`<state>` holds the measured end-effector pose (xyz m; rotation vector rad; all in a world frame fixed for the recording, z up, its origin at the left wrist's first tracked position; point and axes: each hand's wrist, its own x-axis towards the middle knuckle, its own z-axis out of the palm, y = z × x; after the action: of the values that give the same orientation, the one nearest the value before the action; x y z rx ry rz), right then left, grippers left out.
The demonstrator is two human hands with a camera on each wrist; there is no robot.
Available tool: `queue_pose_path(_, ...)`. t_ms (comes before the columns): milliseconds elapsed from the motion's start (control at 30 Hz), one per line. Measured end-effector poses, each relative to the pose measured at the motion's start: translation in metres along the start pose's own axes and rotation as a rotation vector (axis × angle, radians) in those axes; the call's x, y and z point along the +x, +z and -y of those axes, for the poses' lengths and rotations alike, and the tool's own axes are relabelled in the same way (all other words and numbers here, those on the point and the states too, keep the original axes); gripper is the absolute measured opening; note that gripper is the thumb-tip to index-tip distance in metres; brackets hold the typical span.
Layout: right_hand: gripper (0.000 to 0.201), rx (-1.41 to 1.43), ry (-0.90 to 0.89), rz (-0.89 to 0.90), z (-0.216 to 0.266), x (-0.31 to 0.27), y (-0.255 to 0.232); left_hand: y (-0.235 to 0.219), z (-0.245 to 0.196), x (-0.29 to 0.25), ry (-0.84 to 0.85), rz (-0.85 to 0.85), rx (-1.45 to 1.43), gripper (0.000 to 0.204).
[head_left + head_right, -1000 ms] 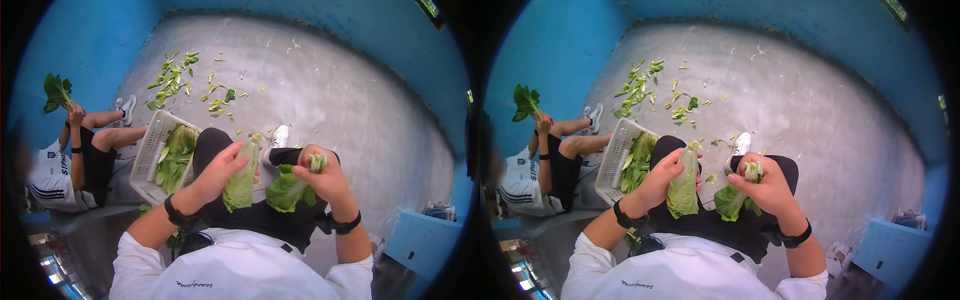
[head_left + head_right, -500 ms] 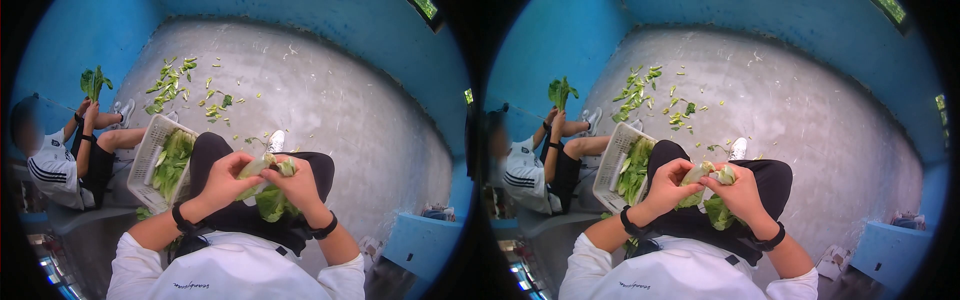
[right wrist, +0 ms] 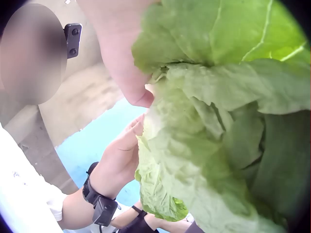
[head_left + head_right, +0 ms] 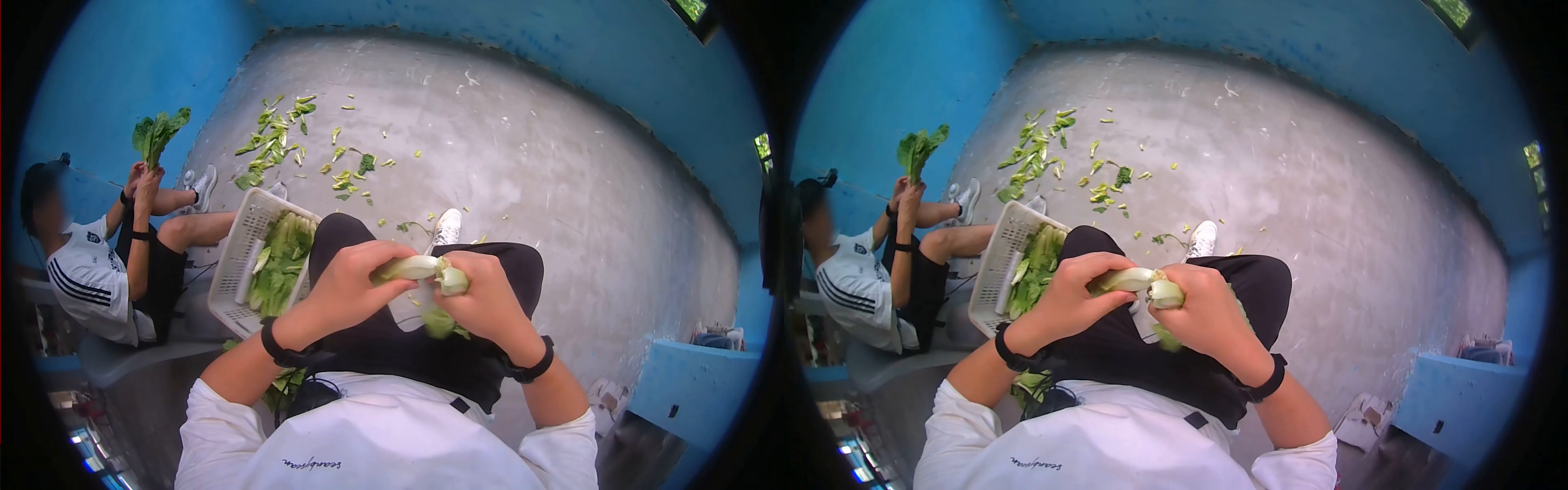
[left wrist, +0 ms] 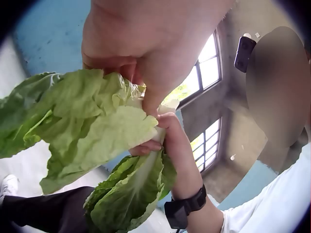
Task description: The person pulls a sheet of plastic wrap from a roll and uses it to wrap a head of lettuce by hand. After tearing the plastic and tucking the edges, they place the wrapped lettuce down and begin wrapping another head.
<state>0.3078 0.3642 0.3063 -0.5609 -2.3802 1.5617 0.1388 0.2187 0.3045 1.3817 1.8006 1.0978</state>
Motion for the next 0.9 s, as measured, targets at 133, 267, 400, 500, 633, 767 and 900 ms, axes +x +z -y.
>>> queue_pose_path(133, 0.013, -0.226, -0.06, 0.107, -0.002, -0.004, -0.008, -0.014, -0.01, -0.002, 0.143, 0.039, 0.208, 0.029)
queue_pose_path(267, 0.013, -0.169, -0.066, 0.107, -0.008, -0.003, -0.018, -0.013, -0.007, -0.008, 0.099, 0.056, 0.261, 0.032)
queue_pose_path(400, 0.008, -0.023, 0.102, -0.049, -0.023, -0.006, -0.044, -0.032, 0.019, -0.009, -0.106, -0.048, -0.118, 0.034)
queue_pose_path(500, 0.006, 0.299, 0.238, -0.029, -0.02, -0.003, -0.052, -0.029, 0.012, -0.007, -0.311, -0.018, -0.622, 0.037)
queue_pose_path(633, 0.008, 0.442, 0.226, 0.021, -0.029, -0.003, -0.036, -0.011, 0.018, -0.002, -0.342, 0.144, -0.859, 0.037)
queue_pose_path(767, 0.015, 0.563, 0.155, -0.023, -0.04, -0.006, -0.01, 0.014, 0.021, 0.001, -0.298, 0.101, -0.959, 0.036)
queue_pose_path(900, 0.013, 0.669, 0.17, -0.054, -0.038, -0.009, -0.006, 0.022, 0.013, 0.002, -0.362, 0.159, -0.926, 0.032)
